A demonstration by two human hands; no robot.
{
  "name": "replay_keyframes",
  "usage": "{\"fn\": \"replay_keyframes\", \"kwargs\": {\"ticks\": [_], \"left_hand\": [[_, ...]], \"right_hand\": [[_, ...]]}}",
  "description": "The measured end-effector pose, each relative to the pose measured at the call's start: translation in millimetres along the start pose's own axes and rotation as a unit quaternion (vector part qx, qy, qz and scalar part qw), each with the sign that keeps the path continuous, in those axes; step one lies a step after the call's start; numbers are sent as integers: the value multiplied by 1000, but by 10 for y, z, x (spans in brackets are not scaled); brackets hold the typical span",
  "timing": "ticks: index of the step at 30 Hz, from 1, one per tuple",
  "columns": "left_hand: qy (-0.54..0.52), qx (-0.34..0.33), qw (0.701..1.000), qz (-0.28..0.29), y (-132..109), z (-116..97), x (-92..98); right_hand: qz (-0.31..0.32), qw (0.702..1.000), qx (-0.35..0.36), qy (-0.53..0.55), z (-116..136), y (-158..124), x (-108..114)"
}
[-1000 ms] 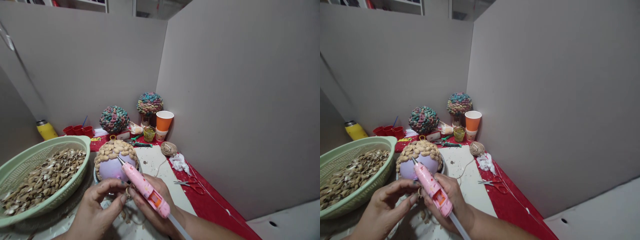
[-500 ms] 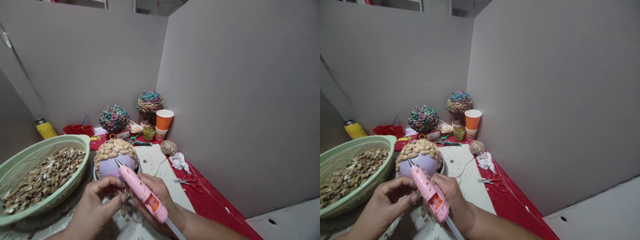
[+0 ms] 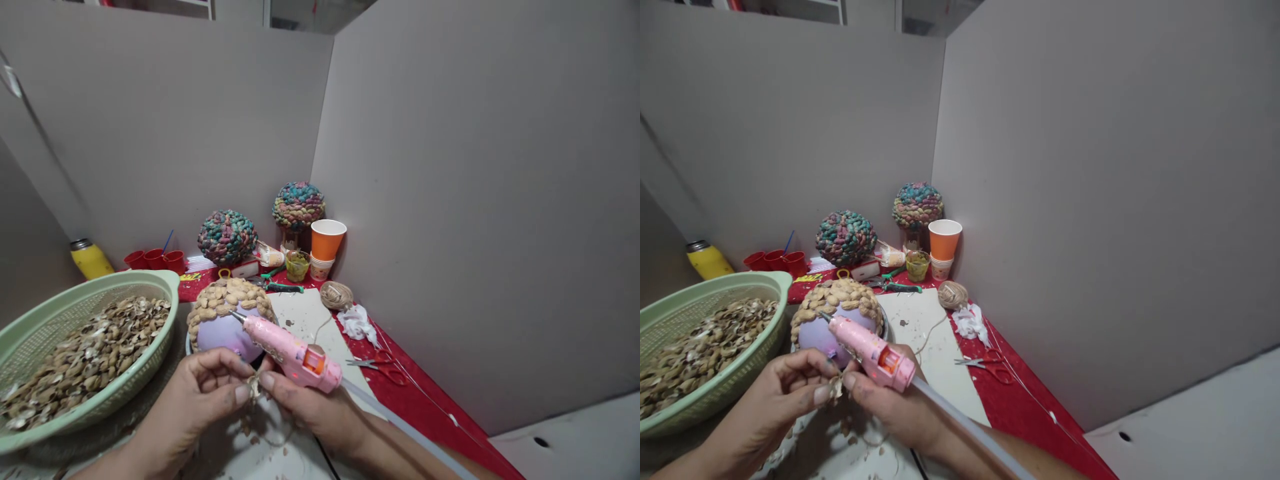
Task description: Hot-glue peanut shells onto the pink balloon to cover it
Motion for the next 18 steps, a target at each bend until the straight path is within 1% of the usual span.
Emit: {"fn": "replay_keyframes", "kwargs": {"ticks": [5, 8, 14, 18], "left_hand": [[-53, 14, 998, 29, -29, -15, -84], [-72, 17, 997, 34, -50, -35, -97], [-76, -7, 997, 22, -55, -84, -24], [-56, -18, 998, 7, -35, -87, 4]], "right_hand": [[-7, 1000, 9, 13, -33, -10, 5], [-23, 1000, 16, 11, -12, -3, 21], [-43, 997, 54, -23, 25, 12, 44], [-30, 997, 54, -38, 12, 6, 31]]}}
Point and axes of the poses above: each hand's wrist, its own y-axis towards the middle knuckle, its own x-axis out of the back of the hand, z = x × y, the point moved 6 cm from there along y, towards the middle knuckle, and after that the axes turned 4 degrees about -z, right-handed, at the moved point
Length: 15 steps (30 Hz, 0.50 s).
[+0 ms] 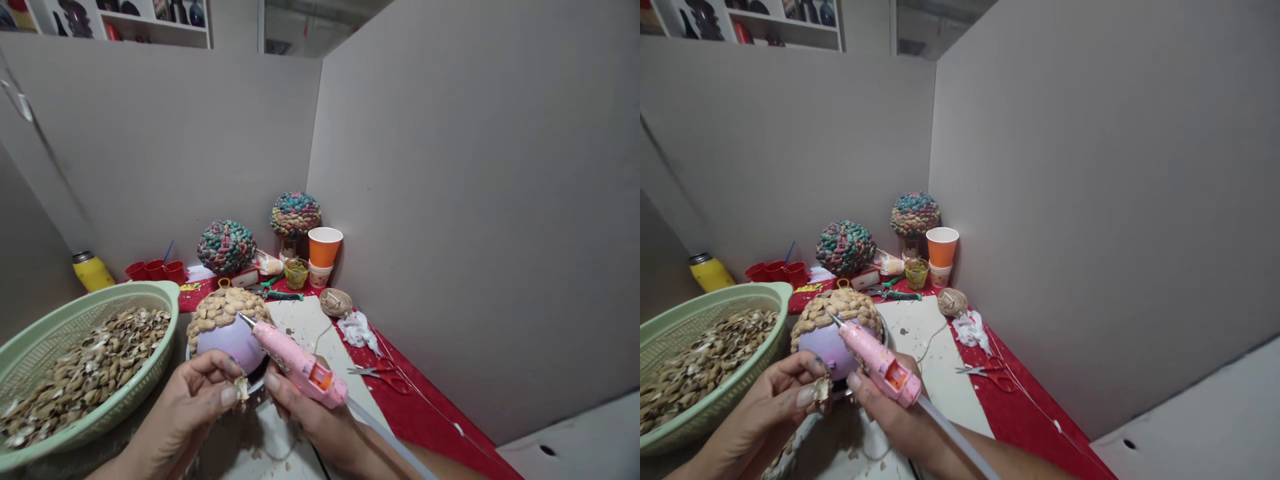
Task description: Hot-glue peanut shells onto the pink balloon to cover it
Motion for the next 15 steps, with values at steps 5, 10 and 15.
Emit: {"fn": "replay_keyframes", "kwargs": {"ticks": [5, 10, 15], "left_hand": [[13, -3, 1000, -20, 24, 43, 11], [81, -50, 994, -60, 7, 36, 49], [185, -152, 968, -70, -47, -108, 6]], "right_hand": [[-1, 1000, 14, 8, 76, -24, -9], [16, 999, 2, 39, 34, -45, -71], [31, 996, -29, 76, -7, -61, -120]]}}
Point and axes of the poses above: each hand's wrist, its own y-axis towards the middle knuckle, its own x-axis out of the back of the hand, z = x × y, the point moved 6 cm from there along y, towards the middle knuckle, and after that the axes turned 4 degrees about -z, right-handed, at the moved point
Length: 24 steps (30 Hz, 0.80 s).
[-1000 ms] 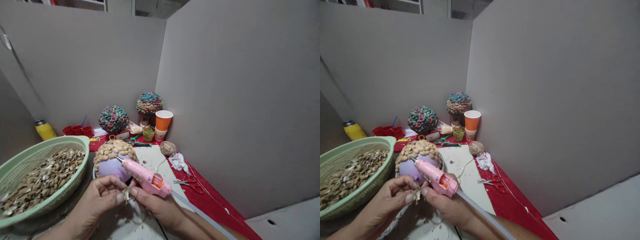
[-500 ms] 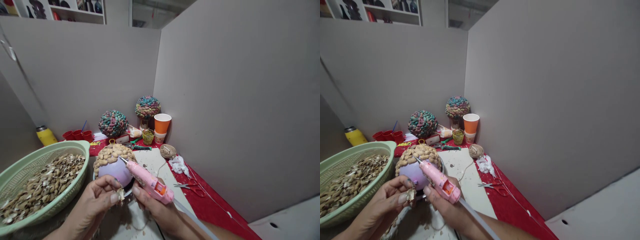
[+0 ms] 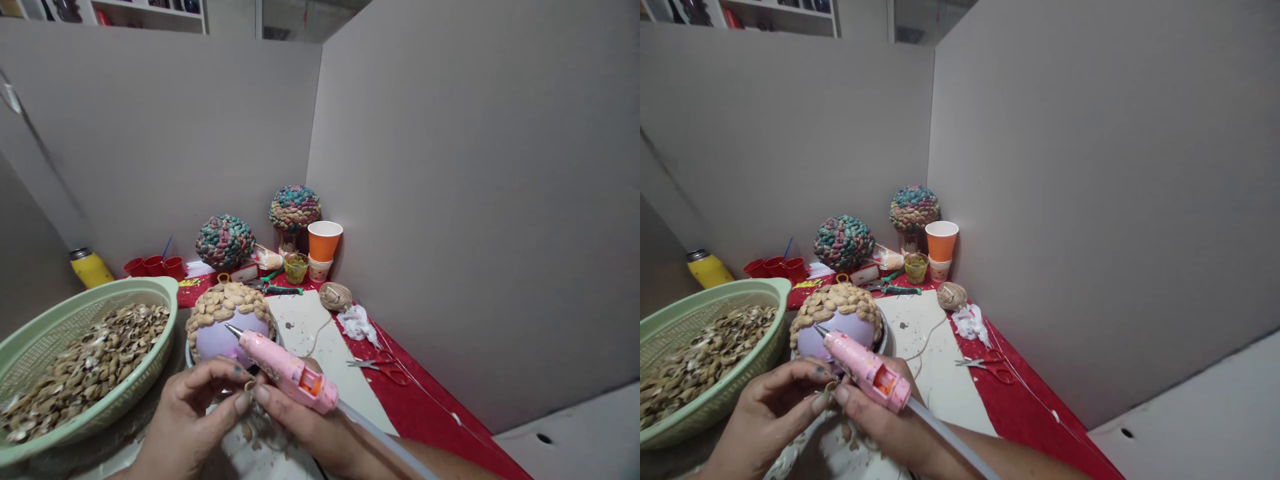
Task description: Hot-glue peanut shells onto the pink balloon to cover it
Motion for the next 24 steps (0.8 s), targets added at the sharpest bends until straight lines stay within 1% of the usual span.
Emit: {"fn": "replay_keyframes", "kwargs": {"ticks": [2, 5, 8, 10, 14, 21, 24], "left_hand": [[1, -12, 1000, 10, 6, -32, -13], [-34, 7, 999, 37, 16, -21, -44], [-47, 14, 998, 34, 23, -3, -35], [-46, 15, 998, 40, 26, 6, -30], [-46, 26, 996, 73, 29, 20, -40], [-35, 28, 997, 68, 43, 26, -15], [-55, 52, 994, 73, 45, 70, -23]], "right_hand": [[12, 999, -24, 21, -47, -2, -15], [32, 995, -72, 67, -170, -7, -34], [39, 989, -110, 90, -276, -14, -40], [36, 987, -117, 101, -296, -11, -41], [36, 985, -135, 100, -307, -6, -54], [40, 982, -147, 111, -353, -21, -49], [46, 982, -152, 98, -366, -25, -55]]}}
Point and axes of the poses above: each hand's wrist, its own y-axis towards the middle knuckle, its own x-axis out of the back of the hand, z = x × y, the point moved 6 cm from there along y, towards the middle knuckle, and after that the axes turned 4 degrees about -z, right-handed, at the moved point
